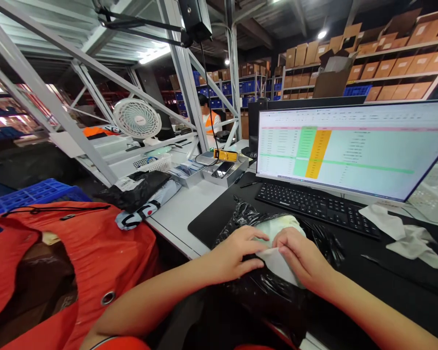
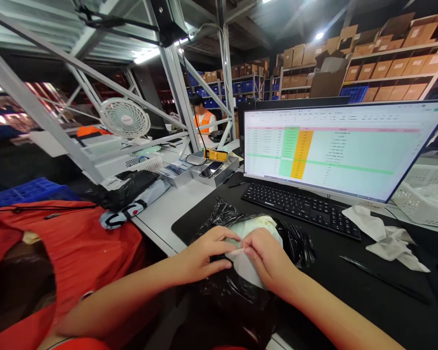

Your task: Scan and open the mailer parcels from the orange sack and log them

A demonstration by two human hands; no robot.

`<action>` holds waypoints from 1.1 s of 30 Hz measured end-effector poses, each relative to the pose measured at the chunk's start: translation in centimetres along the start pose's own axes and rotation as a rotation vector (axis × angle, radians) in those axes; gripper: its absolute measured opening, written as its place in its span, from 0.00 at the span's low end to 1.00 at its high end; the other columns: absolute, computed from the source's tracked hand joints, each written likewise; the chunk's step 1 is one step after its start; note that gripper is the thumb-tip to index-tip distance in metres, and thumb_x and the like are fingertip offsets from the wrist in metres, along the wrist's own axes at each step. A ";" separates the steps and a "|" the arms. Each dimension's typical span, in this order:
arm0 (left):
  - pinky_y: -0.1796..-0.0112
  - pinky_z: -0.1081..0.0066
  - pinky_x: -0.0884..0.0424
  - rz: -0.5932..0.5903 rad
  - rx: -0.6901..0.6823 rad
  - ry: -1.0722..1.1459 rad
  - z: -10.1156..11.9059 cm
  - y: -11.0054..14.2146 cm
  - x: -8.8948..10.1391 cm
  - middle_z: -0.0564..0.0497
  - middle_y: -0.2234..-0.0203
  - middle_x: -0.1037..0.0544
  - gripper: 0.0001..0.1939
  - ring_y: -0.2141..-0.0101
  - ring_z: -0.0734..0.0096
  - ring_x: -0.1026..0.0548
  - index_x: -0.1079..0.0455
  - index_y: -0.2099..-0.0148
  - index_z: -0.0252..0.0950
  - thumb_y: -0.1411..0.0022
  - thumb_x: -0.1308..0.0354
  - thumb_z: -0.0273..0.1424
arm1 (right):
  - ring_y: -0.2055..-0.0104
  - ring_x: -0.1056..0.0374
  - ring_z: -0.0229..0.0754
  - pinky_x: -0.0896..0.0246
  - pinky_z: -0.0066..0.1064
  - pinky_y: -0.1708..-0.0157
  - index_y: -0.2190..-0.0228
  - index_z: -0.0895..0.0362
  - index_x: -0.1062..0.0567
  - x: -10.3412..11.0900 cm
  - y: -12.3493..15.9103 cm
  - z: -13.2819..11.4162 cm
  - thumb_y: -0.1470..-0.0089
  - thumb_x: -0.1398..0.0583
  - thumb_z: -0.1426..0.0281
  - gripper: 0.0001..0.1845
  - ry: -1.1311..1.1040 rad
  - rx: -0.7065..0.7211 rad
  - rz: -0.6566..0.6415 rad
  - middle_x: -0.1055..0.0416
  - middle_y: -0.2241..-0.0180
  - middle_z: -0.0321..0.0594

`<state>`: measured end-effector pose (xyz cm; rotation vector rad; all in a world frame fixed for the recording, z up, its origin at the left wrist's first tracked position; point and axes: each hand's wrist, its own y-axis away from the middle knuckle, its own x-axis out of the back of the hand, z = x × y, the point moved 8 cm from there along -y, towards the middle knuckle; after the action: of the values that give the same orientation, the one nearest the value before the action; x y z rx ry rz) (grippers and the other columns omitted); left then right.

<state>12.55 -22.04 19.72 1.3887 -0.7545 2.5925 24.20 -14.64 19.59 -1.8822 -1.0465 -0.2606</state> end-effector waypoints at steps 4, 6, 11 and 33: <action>0.46 0.62 0.34 -0.133 -0.183 0.167 1.6 -1.6 -1.6 0.46 0.62 0.20 0.20 0.55 0.67 0.25 0.30 0.63 0.37 0.26 0.56 0.44 | 0.66 0.39 0.38 0.43 0.29 0.67 0.65 0.55 0.32 0.1 1.3 -1.1 0.28 0.52 0.66 0.14 -0.112 -0.087 -0.042 0.34 0.68 0.36; 0.48 0.63 0.34 -0.197 -0.242 0.223 2.5 -1.8 -2.3 0.47 0.68 0.21 0.27 0.61 0.69 0.25 0.34 0.66 0.38 0.25 0.64 0.48 | 0.67 0.38 0.37 0.43 0.28 0.68 0.66 0.55 0.32 0.1 1.9 -1.7 0.27 0.52 0.62 0.17 -0.171 -0.166 -0.088 0.34 0.68 0.36; 0.51 0.65 0.37 -0.276 -0.270 0.285 3.3 -1.0 -3.1 0.52 0.76 0.24 0.32 0.68 0.72 0.26 0.36 0.70 0.39 0.27 0.71 0.51 | 0.66 0.36 0.38 0.41 0.28 0.65 0.66 0.54 0.31 -1.0 2.6 -3.2 0.27 0.55 0.55 0.23 -0.173 -0.189 -0.193 0.31 0.68 0.38; 0.76 0.65 0.47 -0.076 -0.462 -0.147 3.9 0.4 -2.8 0.57 0.84 0.33 0.33 0.83 0.74 0.37 0.38 0.72 0.38 0.35 0.59 0.63 | 0.67 0.31 0.42 0.36 0.31 0.56 0.65 0.54 0.30 0.6 3.7 -4.6 0.35 0.49 0.71 0.09 0.157 -0.265 -0.487 0.28 0.69 0.40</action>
<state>16.93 -23.81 19.13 1.4273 -1.2002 2.0888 28.43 -18.75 20.14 -1.7728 -1.4036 -0.8502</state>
